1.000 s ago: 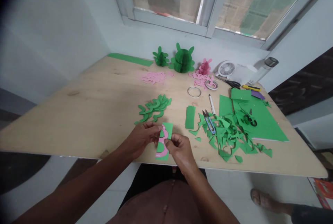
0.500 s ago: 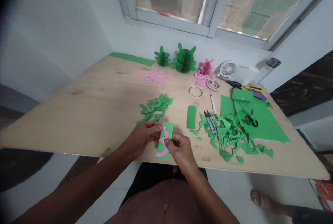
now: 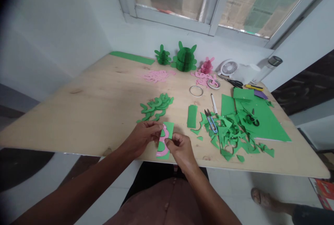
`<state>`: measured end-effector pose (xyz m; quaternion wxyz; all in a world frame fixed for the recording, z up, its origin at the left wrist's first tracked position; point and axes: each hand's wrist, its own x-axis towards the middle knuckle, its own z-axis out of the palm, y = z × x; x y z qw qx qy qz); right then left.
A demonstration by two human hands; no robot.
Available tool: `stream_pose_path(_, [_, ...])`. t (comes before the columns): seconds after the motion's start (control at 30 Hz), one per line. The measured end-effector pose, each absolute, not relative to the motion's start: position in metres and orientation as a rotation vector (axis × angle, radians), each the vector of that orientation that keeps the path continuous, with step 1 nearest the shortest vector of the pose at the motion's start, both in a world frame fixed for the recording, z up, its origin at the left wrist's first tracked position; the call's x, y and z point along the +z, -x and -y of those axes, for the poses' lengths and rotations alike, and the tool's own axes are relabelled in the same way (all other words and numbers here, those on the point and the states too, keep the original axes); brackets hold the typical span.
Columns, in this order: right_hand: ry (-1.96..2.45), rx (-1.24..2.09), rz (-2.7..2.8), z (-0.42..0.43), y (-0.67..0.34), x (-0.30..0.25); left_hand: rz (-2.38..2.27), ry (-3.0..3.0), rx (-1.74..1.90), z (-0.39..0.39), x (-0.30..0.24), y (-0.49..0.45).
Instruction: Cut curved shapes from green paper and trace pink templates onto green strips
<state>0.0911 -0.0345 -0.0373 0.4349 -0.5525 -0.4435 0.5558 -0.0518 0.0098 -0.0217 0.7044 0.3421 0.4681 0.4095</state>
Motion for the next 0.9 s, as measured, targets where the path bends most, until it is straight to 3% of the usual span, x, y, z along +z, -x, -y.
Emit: stream_pose_path(0.9, [1.376, 1.352, 0.958, 0.028, -0.094, -0.037, -1.015, -0.844, 0.741, 0.002, -0.019, 0.063])
